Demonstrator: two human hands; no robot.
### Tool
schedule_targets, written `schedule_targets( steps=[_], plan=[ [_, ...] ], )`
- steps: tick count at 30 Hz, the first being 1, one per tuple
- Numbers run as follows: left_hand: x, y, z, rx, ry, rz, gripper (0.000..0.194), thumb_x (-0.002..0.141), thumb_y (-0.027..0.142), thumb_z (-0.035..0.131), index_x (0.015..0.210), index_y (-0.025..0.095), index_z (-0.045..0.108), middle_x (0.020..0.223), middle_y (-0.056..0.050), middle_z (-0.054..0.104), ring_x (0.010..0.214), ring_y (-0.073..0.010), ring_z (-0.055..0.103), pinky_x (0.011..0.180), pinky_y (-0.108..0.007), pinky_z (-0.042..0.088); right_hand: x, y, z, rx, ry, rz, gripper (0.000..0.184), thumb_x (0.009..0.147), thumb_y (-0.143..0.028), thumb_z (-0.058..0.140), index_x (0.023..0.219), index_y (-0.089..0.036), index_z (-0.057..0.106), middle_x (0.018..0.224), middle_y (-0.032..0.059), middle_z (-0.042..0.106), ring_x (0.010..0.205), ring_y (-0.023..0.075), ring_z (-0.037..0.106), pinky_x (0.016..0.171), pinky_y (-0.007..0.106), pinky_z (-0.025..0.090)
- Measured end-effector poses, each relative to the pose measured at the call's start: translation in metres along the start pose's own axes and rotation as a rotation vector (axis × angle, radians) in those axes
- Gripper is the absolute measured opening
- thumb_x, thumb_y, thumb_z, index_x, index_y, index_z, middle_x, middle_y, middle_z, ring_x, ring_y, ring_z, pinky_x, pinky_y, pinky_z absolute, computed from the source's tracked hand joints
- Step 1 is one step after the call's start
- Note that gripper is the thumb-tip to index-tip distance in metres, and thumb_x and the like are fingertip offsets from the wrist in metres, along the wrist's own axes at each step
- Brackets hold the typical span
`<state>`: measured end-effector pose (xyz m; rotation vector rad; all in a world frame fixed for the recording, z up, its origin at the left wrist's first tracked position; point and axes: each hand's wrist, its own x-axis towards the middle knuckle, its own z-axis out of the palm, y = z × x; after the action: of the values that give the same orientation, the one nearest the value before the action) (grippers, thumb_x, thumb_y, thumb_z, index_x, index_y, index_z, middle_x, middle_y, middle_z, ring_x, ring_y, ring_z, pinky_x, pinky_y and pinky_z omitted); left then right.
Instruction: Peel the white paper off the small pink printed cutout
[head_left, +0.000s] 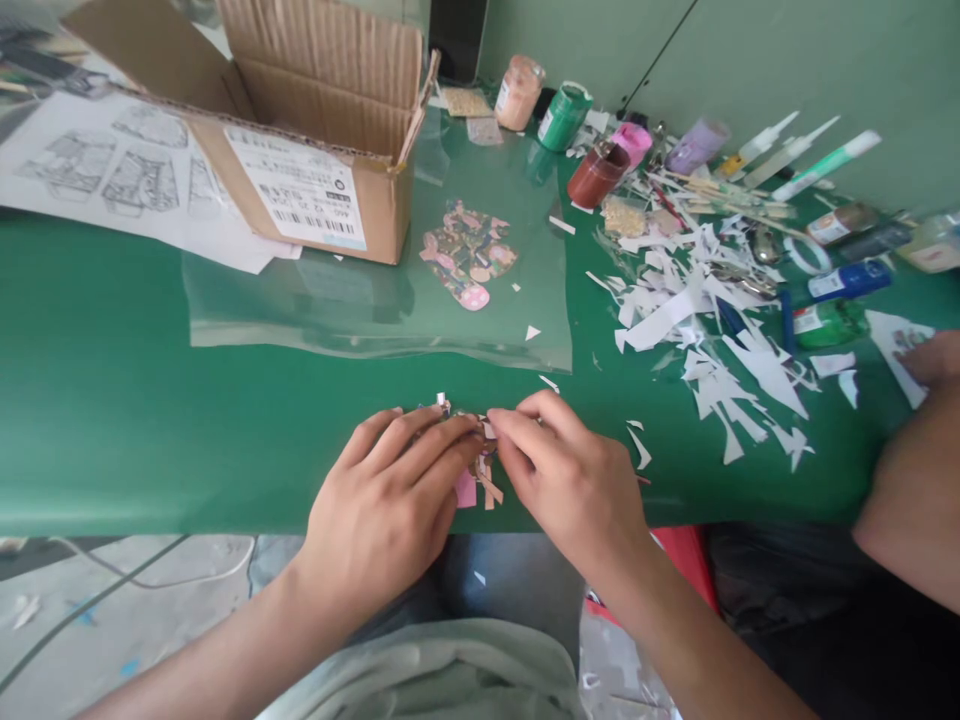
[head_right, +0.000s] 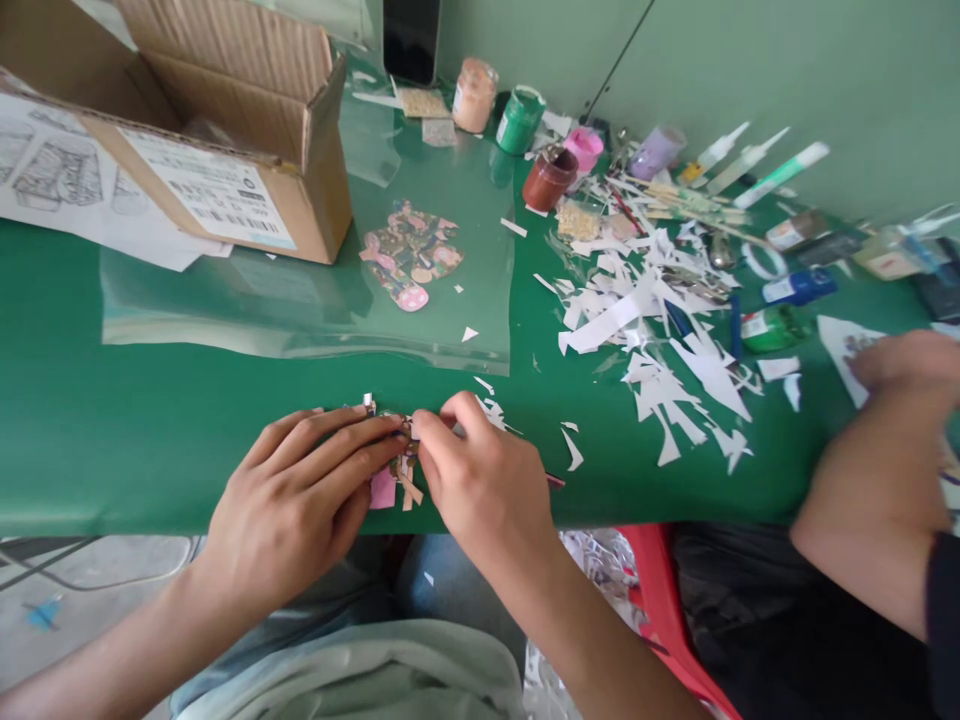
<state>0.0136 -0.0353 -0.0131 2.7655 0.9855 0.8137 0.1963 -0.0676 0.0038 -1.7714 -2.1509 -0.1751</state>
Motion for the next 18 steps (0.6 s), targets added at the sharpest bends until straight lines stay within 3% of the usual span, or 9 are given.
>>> schedule_targets(
  steps=[7, 14, 18],
  plan=[
    [0.001, 0.001, -0.001, 0.006, 0.007, 0.0, 0.029, 0.092, 0.015, 0.052, 0.116, 0.019, 0.068, 0.126, 0.0, 0.069, 0.111, -0.0229, 0.062, 0.093, -0.04, 0.043, 0.002, -0.01, -0.008, -0.118, -0.075, 0.033, 0.025, 0.096, -0.02, 0.047, 0.092, -0.021, 0.071, 0.08, -0.0001, 0.062, 0.045, 0.0061, 0.038, 0.044, 0.025, 0.02],
    [0.001, 0.016, 0.001, 0.072, 0.047, -0.048, 0.027, 0.091, 0.019, 0.054, 0.112, 0.018, 0.07, 0.117, 0.0, 0.073, 0.094, -0.0224, 0.06, 0.077, -0.039, 0.043, 0.001, -0.012, -0.009, -0.146, -0.103, 0.046, 0.021, 0.095, -0.021, 0.049, 0.092, -0.021, 0.07, 0.081, 0.0001, 0.063, 0.046, 0.0068, 0.042, 0.043, 0.025, 0.02],
    [-0.001, 0.018, 0.003, 0.074, 0.04, -0.072, 0.028, 0.09, 0.02, 0.057, 0.116, 0.02, 0.069, 0.125, 0.003, 0.07, 0.098, -0.0223, 0.058, 0.079, -0.039, 0.043, -0.003, -0.014, -0.009, -0.174, -0.087, 0.044, 0.023, 0.096, -0.019, 0.048, 0.099, -0.02, 0.07, 0.082, 0.0014, 0.064, 0.048, 0.0074, 0.046, 0.044, 0.025, 0.023]
  ],
)
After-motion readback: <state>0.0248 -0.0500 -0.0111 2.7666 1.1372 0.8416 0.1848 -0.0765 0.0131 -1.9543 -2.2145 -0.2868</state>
